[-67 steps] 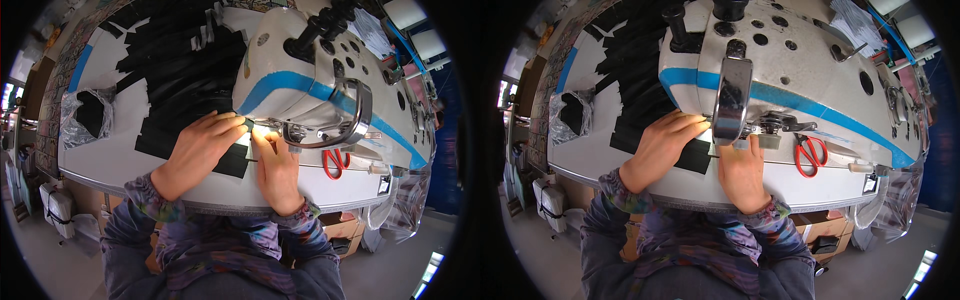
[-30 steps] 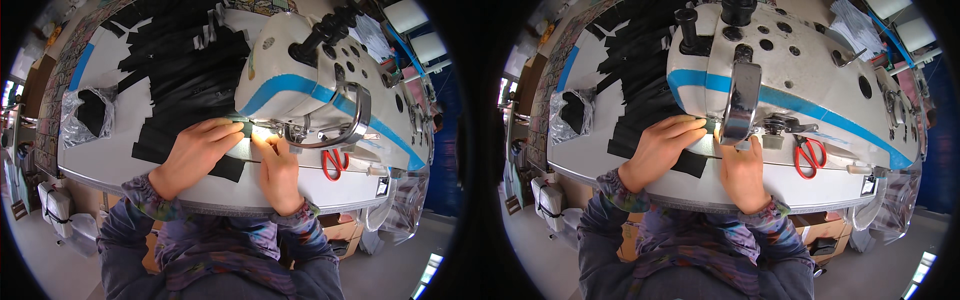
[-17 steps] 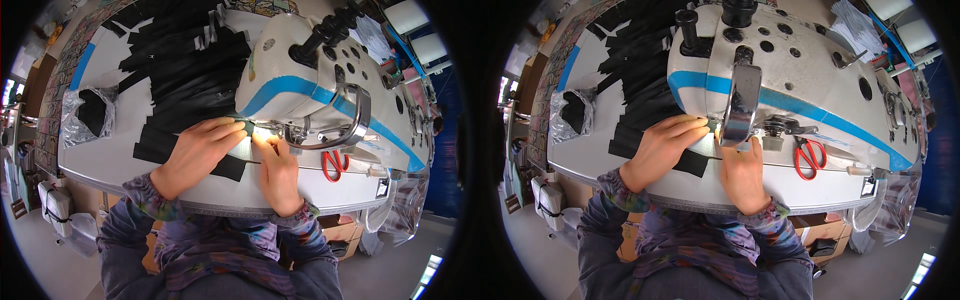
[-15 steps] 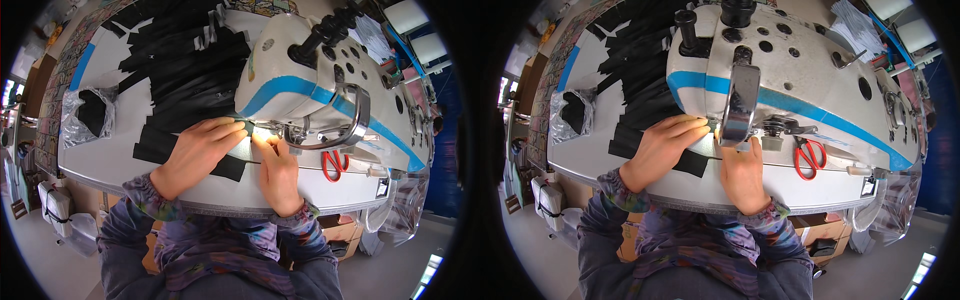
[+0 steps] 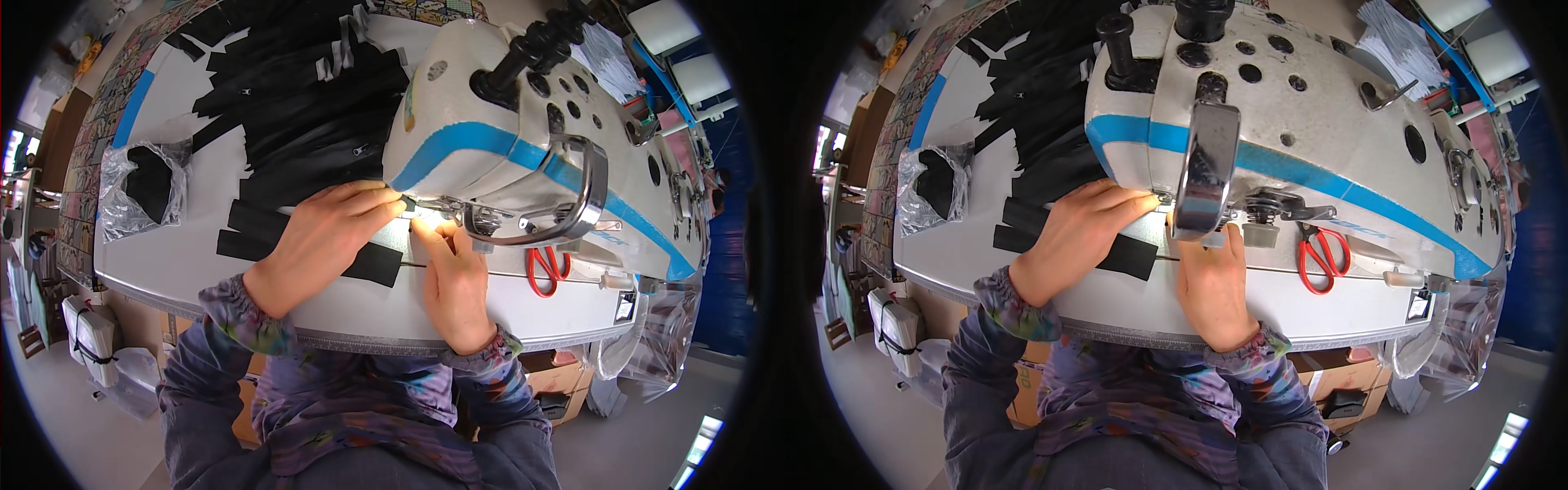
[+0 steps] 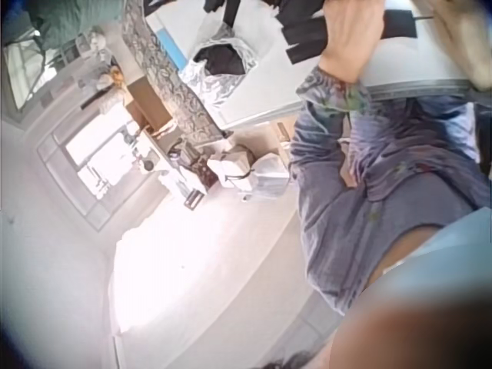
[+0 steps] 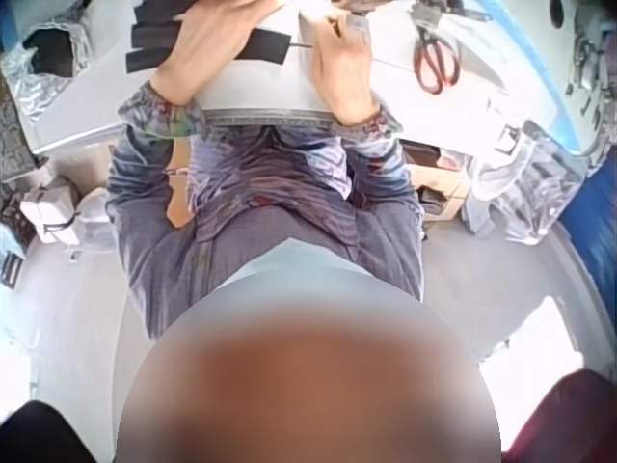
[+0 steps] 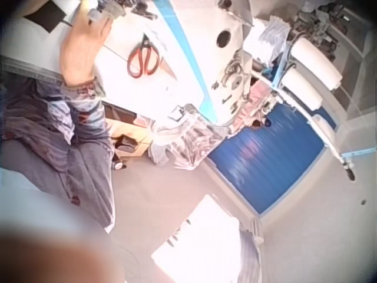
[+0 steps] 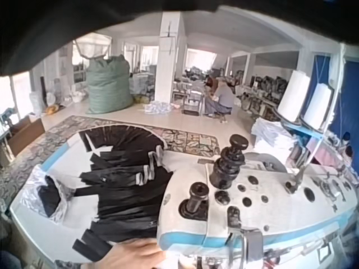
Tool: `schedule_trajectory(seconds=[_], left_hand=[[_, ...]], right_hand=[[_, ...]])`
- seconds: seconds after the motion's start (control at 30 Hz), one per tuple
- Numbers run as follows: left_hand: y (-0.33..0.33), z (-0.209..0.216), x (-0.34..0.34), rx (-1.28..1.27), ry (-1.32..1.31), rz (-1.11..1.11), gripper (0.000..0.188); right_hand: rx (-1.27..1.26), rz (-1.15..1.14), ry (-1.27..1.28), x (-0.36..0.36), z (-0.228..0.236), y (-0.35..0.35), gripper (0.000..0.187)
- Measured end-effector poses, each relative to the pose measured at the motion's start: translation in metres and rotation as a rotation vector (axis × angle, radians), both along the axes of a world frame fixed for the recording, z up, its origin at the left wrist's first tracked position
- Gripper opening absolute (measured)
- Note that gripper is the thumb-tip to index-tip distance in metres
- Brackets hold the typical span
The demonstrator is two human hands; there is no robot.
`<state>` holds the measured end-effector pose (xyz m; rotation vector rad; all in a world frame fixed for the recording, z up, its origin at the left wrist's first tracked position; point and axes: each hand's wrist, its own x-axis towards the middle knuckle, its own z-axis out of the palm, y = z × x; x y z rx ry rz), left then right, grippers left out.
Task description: Sewing together strips of black fabric using an industrial sewing machine.
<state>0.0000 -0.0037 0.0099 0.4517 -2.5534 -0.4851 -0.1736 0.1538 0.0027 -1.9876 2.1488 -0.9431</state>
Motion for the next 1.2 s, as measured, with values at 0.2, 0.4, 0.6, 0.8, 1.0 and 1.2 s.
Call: schedule_trajectory(seconds=[0.2,0.4,0.6,0.8,1.0,1.2], left_hand=[[-0.012,-0.002,-0.005,-0.047,-0.055,-0.010,0.030],[-0.016,-0.003,-0.007,-0.114,-0.062,0.042,0.030],[-0.014,-0.003,-0.005,-0.092,0.160,0.106,0.024],[0.007,0.004,0.017,-0.005,0.031,-0.062,0.028],[0.003,0.000,0.015,0.081,0.054,-0.037,0.030],[0.004,0.001,0.013,0.063,0.004,-0.016,0.037]], right_hand=[[-0.007,-0.008,0.027,-0.001,-0.003,0.002,0.054],[-0.032,0.015,0.045,0.002,-0.003,-0.002,0.054],[-0.019,-0.048,-0.105,-0.001,-0.003,0.005,0.046],[-0.098,0.071,-0.152,0.001,0.005,-0.001,0.038],[-0.033,0.151,-0.116,-0.001,0.008,0.000,0.037],[-0.035,0.058,-0.099,0.003,0.004,-0.002,0.038]])
